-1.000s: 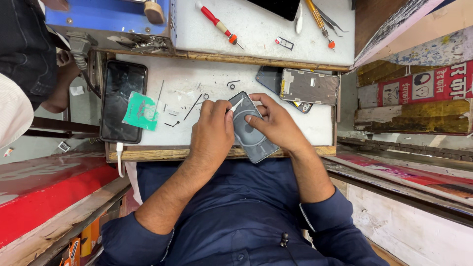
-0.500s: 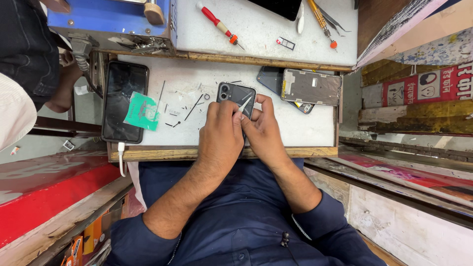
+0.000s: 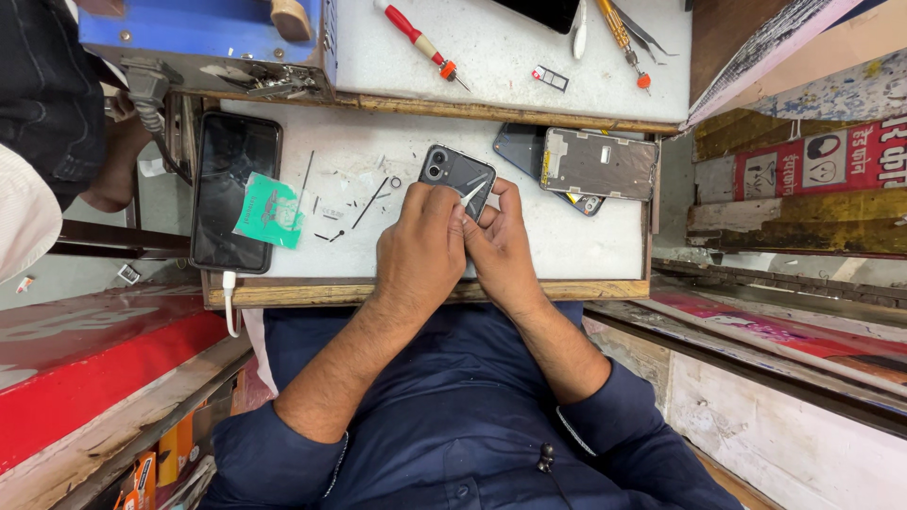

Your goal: The person cleans the back of a smartphone with a green card and a cloth, then places a transparent back cover over the device and presses it into place. They continue to wipe the surface and adjust the cover while handling small parts on the workbench.

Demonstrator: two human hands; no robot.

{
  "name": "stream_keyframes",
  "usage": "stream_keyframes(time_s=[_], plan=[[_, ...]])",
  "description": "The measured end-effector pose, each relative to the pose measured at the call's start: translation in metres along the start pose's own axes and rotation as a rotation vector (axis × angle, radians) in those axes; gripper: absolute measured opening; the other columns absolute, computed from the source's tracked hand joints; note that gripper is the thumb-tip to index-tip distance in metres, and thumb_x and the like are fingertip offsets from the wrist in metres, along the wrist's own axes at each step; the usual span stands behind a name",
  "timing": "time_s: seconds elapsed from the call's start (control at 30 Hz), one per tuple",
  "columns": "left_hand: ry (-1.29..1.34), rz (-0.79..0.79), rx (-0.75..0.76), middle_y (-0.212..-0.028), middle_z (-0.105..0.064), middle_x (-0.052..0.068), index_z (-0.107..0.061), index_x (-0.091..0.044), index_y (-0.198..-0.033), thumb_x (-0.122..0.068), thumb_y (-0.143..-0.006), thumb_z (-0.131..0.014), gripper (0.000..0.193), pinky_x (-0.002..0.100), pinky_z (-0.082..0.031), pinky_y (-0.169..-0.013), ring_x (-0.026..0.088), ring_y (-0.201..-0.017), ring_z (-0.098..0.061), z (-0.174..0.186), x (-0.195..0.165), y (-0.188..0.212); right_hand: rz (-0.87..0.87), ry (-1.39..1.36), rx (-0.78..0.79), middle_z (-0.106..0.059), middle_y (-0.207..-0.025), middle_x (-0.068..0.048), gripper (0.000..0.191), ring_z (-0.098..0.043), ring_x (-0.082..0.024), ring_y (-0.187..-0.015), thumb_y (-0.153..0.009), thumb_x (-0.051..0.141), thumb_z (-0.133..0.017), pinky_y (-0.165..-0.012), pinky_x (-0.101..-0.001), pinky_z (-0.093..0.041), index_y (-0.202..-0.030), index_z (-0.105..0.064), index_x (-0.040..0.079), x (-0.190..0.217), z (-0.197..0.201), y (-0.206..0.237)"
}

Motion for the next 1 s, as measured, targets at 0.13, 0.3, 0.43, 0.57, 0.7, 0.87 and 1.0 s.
stream_keyframes(time_s=[0.13, 0.3, 0.43, 0.57, 0.7, 0.87, 1.0], plan=[[0.018, -0.024, -0.035, -0.104, -0.061, 0.011, -0.059, -0.007, -0.11, -0.016, -0.102, -0.061, 0.013, 0.041, -0.058, -0.061, 0.031, -0.078, -0.071, 0.003, 0.0, 0.001, -0.017, 0.003, -0.008, -0.073, -0.115, -0.016, 0.04, -0.068, -0.014, -0.109, -0.107, 0.005, -0.056, -0.094, -0.0269, -0.055, -0.141, -0.034, 0.003, -0.001, 0.001, 0.001], [0.083, 0.015, -0.004, -0.102, -0.062, 0.01, -0.059, -0.007, -0.109, -0.016, -0.103, -0.061, 0.011, 0.039, -0.058, -0.061, 0.029, -0.076, -0.071, 0.003, 0.005, 0.001, -0.012, 0.01, 0.004, -0.073, -0.112, -0.016, 0.043, -0.068, -0.013, -0.106, -0.107, 0.006, -0.057, -0.092, -0.0265, -0.055, -0.142, -0.033, 0.003, 0.001, 0.0, 0.001], [0.067, 0.035, 0.032, -0.102, -0.061, 0.011, -0.058, -0.006, -0.109, -0.016, -0.103, -0.06, 0.012, 0.038, -0.059, -0.058, 0.028, -0.075, -0.071, 0.001, 0.003, 0.001, -0.033, 0.022, -0.001, -0.074, -0.112, -0.016, 0.042, -0.069, -0.013, -0.106, -0.107, 0.007, -0.056, -0.091, -0.0266, -0.056, -0.141, -0.033, 0.003, 0.0, 0.0, 0.002], [0.035, 0.059, 0.053, -0.101, -0.06, 0.012, -0.058, -0.005, -0.109, -0.016, -0.102, -0.061, 0.013, 0.039, -0.059, -0.058, 0.028, -0.074, -0.07, 0.0, 0.002, 0.0, -0.042, 0.027, -0.007, -0.073, -0.115, -0.016, 0.041, -0.069, -0.013, -0.109, -0.107, 0.006, -0.055, -0.094, -0.0265, -0.057, -0.14, -0.032, 0.004, 0.001, 0.0, 0.002], [0.043, 0.091, 0.054, -0.101, -0.06, 0.012, -0.058, -0.005, -0.109, -0.016, -0.101, -0.061, 0.014, 0.04, -0.059, -0.059, 0.028, -0.075, -0.07, 0.0, 0.002, 0.0, -0.032, 0.033, -0.006, -0.073, -0.116, -0.017, 0.04, -0.068, -0.013, -0.108, -0.107, 0.005, -0.055, -0.093, -0.0263, -0.056, -0.141, -0.034, 0.004, 0.002, 0.0, 0.002], [0.008, 0.088, 0.037, -0.102, -0.061, 0.012, -0.058, -0.006, -0.109, -0.018, -0.101, -0.061, 0.015, 0.041, -0.058, -0.058, 0.03, -0.074, -0.07, 0.001, -0.001, -0.002, -0.001, 0.044, 0.008, -0.072, -0.116, -0.016, 0.039, -0.067, -0.012, -0.107, -0.108, 0.006, -0.054, -0.092, -0.026, -0.056, -0.141, -0.033, 0.004, 0.003, -0.002, 0.001], [-0.09, 0.069, 0.053, -0.1, -0.062, 0.012, -0.058, -0.006, -0.109, -0.02, -0.101, -0.06, 0.016, 0.043, -0.057, -0.057, 0.033, -0.074, -0.069, -0.002, -0.005, -0.005, -0.029, -0.034, -0.009, -0.073, -0.113, -0.014, 0.037, -0.067, -0.011, -0.103, -0.109, 0.007, -0.054, -0.088, -0.0248, -0.056, -0.141, -0.034, 0.005, -0.002, -0.001, 0.002]])
Point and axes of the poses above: each hand's wrist, its own y-axis away from the middle knuckle, its own z-axis out of the back of the hand, x = y × z, the point moved 10 cm from there along -y, towards the middle knuckle
